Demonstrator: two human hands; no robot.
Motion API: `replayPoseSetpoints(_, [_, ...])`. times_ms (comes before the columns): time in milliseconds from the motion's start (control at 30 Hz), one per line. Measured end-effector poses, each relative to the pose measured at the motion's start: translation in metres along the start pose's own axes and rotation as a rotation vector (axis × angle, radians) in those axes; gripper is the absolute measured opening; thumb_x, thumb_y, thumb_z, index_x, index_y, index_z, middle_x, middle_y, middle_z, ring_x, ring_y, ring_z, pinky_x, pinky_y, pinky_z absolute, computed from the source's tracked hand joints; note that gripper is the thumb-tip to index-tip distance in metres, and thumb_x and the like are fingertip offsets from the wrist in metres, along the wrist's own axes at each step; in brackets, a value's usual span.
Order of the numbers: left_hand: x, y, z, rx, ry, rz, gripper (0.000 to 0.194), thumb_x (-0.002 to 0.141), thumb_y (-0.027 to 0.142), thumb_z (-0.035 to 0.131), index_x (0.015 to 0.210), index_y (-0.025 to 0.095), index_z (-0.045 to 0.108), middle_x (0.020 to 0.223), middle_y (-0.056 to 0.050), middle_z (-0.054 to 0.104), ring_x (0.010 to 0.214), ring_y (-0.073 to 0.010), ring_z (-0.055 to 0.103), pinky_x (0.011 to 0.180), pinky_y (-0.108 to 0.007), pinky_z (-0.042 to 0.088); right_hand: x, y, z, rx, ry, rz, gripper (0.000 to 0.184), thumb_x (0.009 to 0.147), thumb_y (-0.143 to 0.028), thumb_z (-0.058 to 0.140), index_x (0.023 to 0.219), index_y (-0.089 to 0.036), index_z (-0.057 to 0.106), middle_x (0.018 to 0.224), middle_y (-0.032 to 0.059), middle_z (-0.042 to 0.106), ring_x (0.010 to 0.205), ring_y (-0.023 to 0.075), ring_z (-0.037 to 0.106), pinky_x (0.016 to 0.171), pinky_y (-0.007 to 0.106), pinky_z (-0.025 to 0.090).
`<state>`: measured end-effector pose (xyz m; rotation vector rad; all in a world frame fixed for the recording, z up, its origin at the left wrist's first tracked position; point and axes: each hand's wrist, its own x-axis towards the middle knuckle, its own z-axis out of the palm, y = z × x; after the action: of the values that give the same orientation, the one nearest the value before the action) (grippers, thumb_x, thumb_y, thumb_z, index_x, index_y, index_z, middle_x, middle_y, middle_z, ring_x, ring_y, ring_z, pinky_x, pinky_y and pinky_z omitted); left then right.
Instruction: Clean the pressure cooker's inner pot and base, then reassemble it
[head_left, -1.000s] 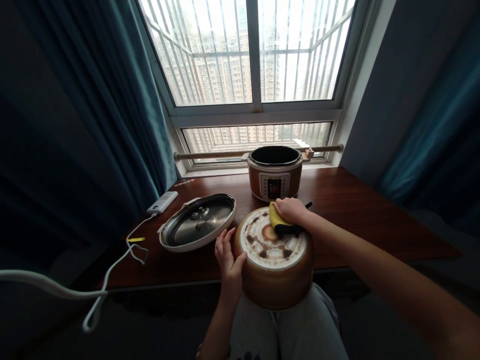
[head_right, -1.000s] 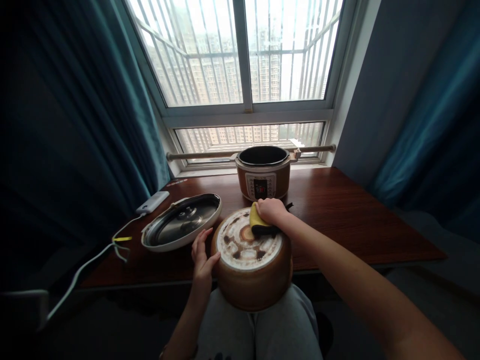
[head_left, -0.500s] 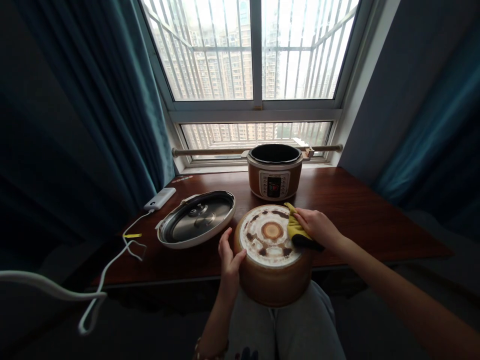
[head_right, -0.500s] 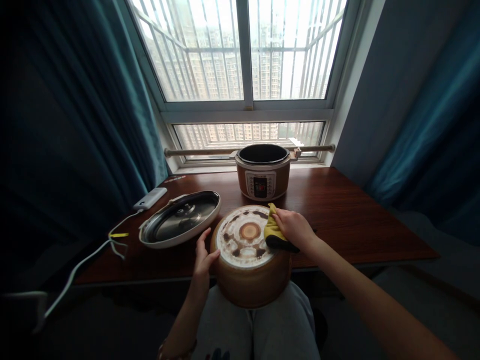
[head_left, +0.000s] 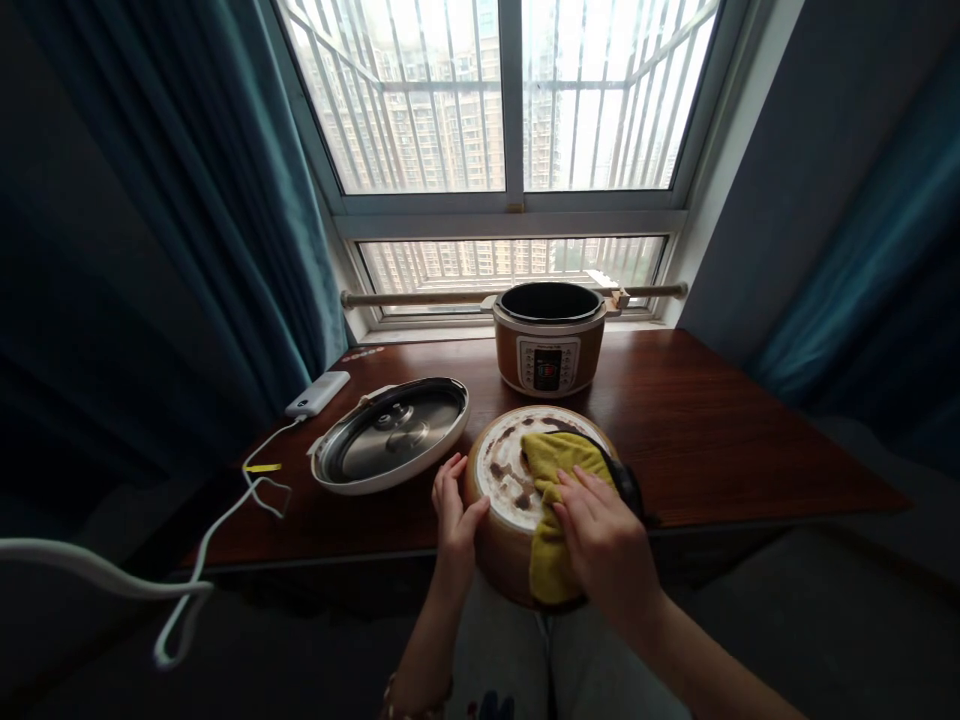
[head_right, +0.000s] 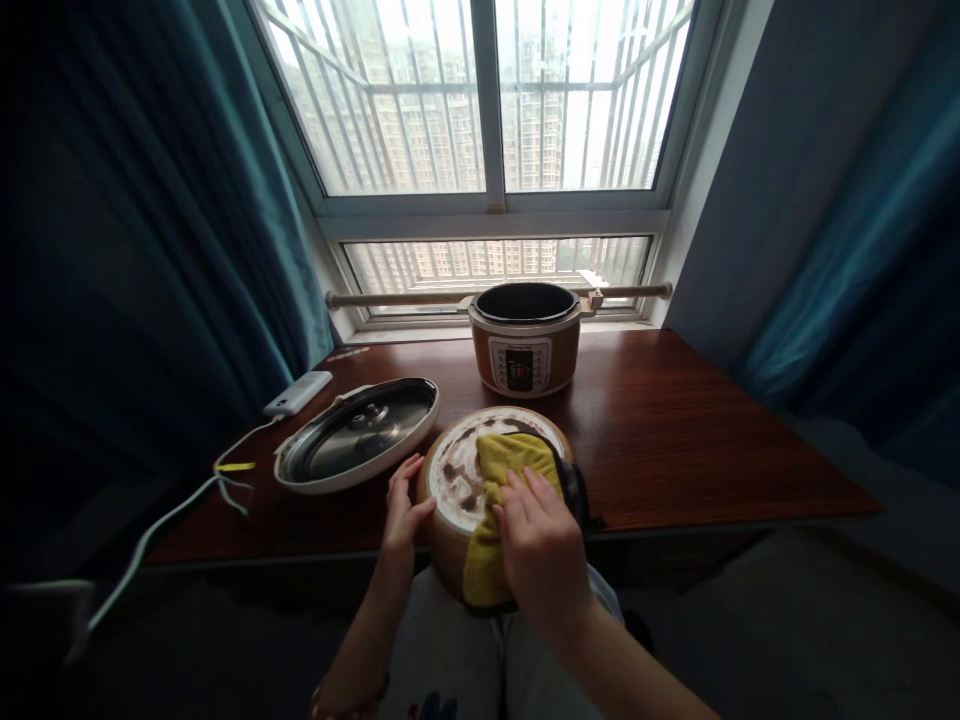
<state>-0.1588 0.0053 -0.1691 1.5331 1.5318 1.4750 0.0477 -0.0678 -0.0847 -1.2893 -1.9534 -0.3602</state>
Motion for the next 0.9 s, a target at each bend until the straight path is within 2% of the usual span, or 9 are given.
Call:
replayPoseSetpoints(167, [-0.006, 0.013, -0.001, -0.018, 0.002, -0.009, 0.05, 0.06, 0.033, 0.056, 0.107, 0.02, 0.052, 0.126, -0.01, 0.046, 0.122, -0.0313, 0.035, 0.104, -0.048, 0.025, -0.001, -0.04, 0.016, 0.07, 0.038, -0.121, 0.028, 0.087, -0.021, 0.043, 0.105, -0.013, 0.062, 0.111, 0.0125, 0.064, 0.105, 0.0282, 0.058, 0.087, 0.043, 0.051])
replayPoseSetpoints(300, [-0.012, 0.025, 0.0, -0.029, 0.013, 0.01, 0.048, 0.062, 0.03, 0.053, 0.109, 0.02, 0.051, 0.126, -0.009, 0.045, 0.124, -0.0303, 0.034, 0.105, -0.047, 0.024, -0.005, -0.047, 0.024, 0.114, 0.084, -0.128, 0.032, 0.085, -0.026, 0.048, 0.112, -0.011, 0.059, 0.114, 0.0164, 0.061, 0.106, 0.0322, 0.057, 0.085, 0.047, 0.051])
replayPoseSetpoints(467, [-0.019, 0.04, 0.003, -0.007, 0.025, 0.035, 0.046, 0.067, 0.029, 0.048, 0.113, 0.018, 0.049, 0.13, -0.01, 0.042, 0.125, -0.0287, 0.033, 0.105, -0.045, 0.025, -0.008, -0.032, 0.01, 0.134, 0.118, -0.16, 0.026, 0.084, -0.023, 0.05, 0.108, -0.018, 0.06, 0.108, 0.009, 0.066, 0.103, 0.0251, 0.06, 0.085, 0.039, 0.051])
replayPoseSetpoints(633, [-0.021, 0.049, 0.002, -0.006, 0.013, 0.047, 0.046, 0.07, 0.027, 0.049, 0.115, 0.018, 0.048, 0.132, -0.01, 0.041, 0.127, -0.0283, 0.031, 0.107, -0.045, 0.023, -0.013, -0.007, -0.002, 0.21, 0.1, -0.122, 0.022, 0.08, -0.016, 0.053, 0.101, -0.02, 0.06, 0.103, 0.0057, 0.067, 0.103, 0.0219, 0.059, 0.088, 0.038, 0.048])
replayPoseSetpoints(767, [-0.022, 0.049, 0.002, -0.03, 0.013, 0.036, 0.048, 0.07, 0.028, 0.049, 0.117, 0.017, 0.048, 0.132, -0.01, 0.04, 0.127, -0.0285, 0.03, 0.107, -0.045, 0.021, -0.016, 0.02, -0.001, 0.265, 0.143, -0.062, 0.022, 0.079, -0.013, 0.053, 0.098, -0.02, 0.059, 0.098, 0.0055, 0.068, 0.1, 0.0207, 0.06, 0.088, 0.039, 0.047])
replayPoseSetpoints(900, [-0.021, 0.043, 0.006, -0.047, 0.037, 0.027, 0.049, 0.068, 0.03, 0.049, 0.116, 0.018, 0.048, 0.13, -0.01, 0.042, 0.127, -0.0293, 0.03, 0.107, -0.046, 0.021, -0.014, 0.046, 0.002, 0.31, 0.189, 0.034, 0.016, 0.081, -0.012, 0.049, 0.088, -0.02, 0.06, 0.088, 0.0052, 0.068, 0.095, 0.02, 0.061, 0.086, 0.039, 0.048])
